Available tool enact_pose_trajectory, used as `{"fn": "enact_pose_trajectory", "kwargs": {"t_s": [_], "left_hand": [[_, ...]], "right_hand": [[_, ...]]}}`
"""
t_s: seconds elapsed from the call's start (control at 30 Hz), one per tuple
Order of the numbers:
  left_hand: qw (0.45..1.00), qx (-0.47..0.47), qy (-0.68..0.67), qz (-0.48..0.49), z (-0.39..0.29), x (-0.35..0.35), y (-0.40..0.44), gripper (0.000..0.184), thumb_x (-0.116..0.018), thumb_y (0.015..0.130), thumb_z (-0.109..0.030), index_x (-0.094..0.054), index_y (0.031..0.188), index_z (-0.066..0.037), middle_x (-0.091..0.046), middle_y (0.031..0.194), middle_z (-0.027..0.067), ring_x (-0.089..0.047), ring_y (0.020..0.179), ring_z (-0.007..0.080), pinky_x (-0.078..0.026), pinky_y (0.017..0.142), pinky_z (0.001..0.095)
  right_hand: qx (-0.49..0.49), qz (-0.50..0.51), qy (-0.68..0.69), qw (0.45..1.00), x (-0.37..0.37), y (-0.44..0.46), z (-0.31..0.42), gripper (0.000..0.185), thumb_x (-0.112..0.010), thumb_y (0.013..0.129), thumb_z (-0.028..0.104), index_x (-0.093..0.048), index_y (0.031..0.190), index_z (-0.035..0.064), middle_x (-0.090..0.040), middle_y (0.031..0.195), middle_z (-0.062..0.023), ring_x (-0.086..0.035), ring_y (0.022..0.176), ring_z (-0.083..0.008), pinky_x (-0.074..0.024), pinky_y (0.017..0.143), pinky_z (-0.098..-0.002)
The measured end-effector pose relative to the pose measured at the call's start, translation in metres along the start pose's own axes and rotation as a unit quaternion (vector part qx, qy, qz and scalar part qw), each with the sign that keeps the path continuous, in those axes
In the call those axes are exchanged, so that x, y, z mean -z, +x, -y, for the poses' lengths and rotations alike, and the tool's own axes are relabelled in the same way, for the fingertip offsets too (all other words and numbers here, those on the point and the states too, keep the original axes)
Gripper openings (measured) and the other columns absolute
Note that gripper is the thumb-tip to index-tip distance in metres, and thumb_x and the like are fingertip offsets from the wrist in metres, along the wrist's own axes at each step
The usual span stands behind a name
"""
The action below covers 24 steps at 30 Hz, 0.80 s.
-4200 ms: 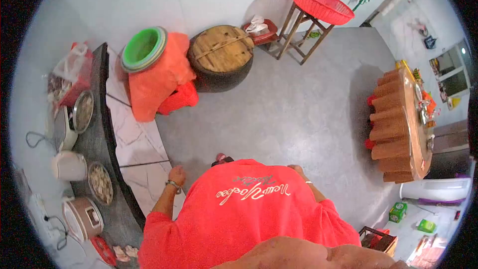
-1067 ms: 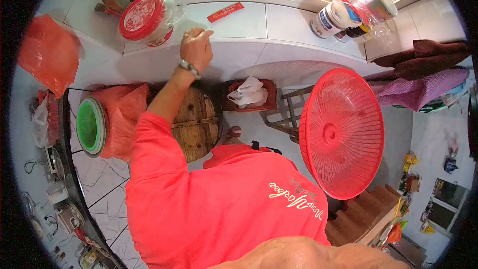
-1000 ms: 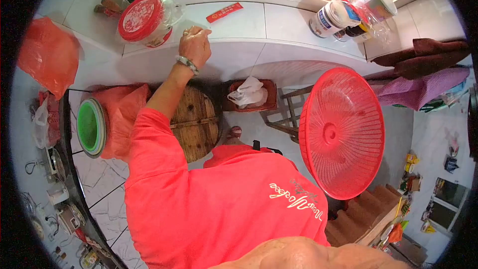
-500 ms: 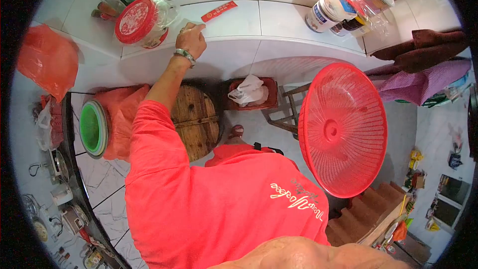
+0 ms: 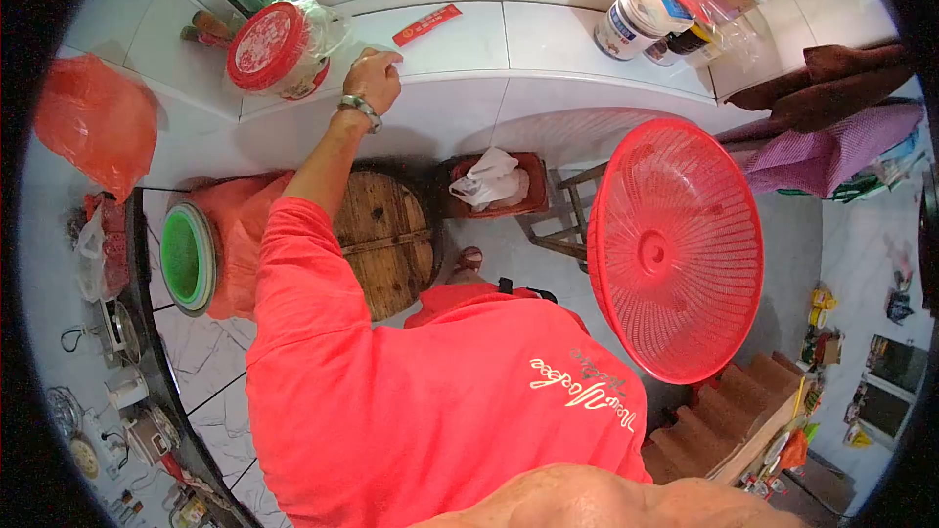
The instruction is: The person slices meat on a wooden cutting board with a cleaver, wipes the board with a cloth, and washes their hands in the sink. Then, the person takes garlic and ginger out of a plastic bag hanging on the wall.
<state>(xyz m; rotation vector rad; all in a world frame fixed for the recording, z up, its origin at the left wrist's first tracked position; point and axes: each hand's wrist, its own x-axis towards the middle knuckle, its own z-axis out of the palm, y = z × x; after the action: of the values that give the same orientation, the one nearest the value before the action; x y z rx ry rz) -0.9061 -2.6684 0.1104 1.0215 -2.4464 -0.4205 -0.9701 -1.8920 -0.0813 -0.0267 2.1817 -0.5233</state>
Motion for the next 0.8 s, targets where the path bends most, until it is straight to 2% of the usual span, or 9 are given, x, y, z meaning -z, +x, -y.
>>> {"fn": "enact_pose_trajectory", "kwargs": {"t_s": [0.37, 0.63, 0.8], "left_hand": [[0.999, 0.019, -0.047, -0.001, 0.006, -0.004, 0.004, 0.016, -0.055, 0.076, -0.009, -0.067, 0.084, -0.01, -0.06, 0.089, 0.0162, -0.059, 0.084, 0.0325, -0.047, 0.077, 0.0391], [0.999, 0.022, 0.024, 0.012, -0.001, -0.007, 0.011, 0.009, -0.057, 0.076, -0.015, -0.064, 0.075, -0.009, -0.06, 0.088, 0.0144, -0.06, 0.081, 0.0318, -0.048, 0.073, 0.0402], [0.998, -0.03, 0.043, -0.028, -0.006, -0.01, 0.003, 0.011, -0.056, 0.078, -0.016, -0.061, 0.074, -0.007, -0.059, 0.085, 0.0141, -0.059, 0.078, 0.0319, -0.047, 0.07, 0.0418]], "right_hand": [[0.016, -0.008, -0.029, 0.999, -0.005, -0.007, -0.003, 0.033, -0.052, 0.082, 0.019, -0.058, 0.108, 0.0002, -0.065, 0.085, -0.0098, -0.062, 0.074, -0.0197, -0.0495, 0.06, -0.03], [0.032, -0.024, -0.042, 0.998, -0.008, -0.004, 0.002, 0.033, -0.052, 0.082, 0.019, -0.058, 0.108, 0.0001, -0.065, 0.085, -0.0099, -0.062, 0.074, -0.0197, -0.0496, 0.06, -0.0299], [0.04, -0.047, -0.037, 0.997, -0.012, -0.003, 0.009, 0.033, -0.052, 0.082, 0.02, -0.058, 0.108, 0.0, -0.065, 0.085, -0.01, -0.062, 0.074, -0.0197, -0.0497, 0.061, -0.0298]]}}
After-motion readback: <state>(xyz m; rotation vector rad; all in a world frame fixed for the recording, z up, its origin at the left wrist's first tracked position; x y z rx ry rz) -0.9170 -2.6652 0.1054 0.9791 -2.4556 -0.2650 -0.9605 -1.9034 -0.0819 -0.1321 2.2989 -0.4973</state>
